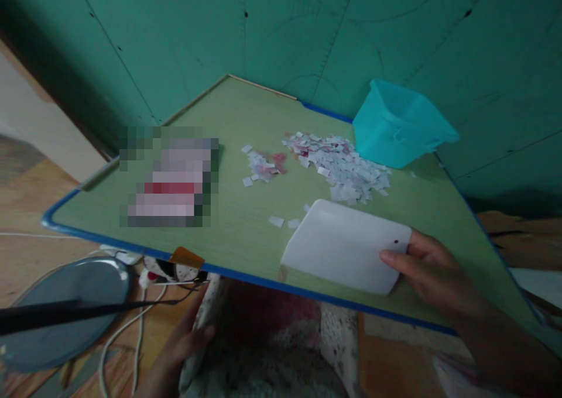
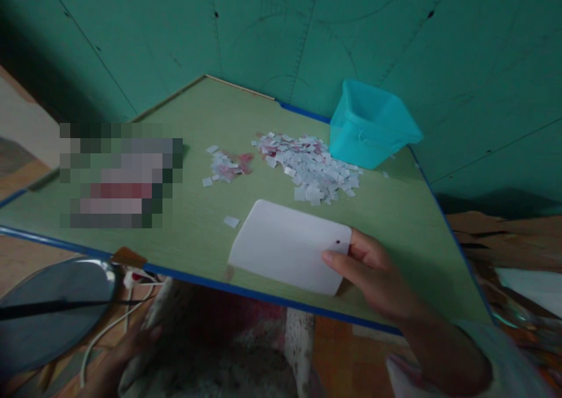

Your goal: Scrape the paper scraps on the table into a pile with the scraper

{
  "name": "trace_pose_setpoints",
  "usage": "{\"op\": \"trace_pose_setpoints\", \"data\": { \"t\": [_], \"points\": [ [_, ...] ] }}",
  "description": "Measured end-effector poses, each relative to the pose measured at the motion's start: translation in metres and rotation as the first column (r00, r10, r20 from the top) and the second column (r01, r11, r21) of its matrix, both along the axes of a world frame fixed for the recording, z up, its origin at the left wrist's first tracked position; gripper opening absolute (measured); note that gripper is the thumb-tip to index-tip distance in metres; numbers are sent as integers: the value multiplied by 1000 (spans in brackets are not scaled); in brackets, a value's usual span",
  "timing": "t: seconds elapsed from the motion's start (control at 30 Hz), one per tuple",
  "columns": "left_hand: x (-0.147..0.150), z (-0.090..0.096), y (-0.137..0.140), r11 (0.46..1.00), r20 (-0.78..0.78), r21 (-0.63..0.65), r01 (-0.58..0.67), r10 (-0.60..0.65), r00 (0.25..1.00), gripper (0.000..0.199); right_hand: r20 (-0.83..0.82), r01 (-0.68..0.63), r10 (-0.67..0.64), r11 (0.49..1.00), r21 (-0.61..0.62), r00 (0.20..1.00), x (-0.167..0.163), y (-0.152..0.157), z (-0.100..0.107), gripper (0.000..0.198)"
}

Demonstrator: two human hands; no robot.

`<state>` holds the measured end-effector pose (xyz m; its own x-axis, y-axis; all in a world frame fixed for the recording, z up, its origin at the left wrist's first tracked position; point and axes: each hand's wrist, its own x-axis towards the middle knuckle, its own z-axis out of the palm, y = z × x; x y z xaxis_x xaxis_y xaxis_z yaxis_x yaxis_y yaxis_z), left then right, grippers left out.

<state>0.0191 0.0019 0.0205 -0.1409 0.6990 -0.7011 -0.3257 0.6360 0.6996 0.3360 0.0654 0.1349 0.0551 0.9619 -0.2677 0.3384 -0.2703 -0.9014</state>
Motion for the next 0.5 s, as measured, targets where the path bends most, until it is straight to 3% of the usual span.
{"op": "trace_pose_setpoints", "data": {
  "t": [0.2, 0.5],
  "points": [
    [1, 2, 1, 999, 79, -25, 35, -33, 996, 72, -15, 47, -46, 999, 21, 999, 0, 2, -2, 24],
    [-20, -19, -5, 998, -4, -51, 33, -33, 999, 71, 15, -70, 69, 997, 38, 997, -10, -4, -1, 28]
  ]
}}
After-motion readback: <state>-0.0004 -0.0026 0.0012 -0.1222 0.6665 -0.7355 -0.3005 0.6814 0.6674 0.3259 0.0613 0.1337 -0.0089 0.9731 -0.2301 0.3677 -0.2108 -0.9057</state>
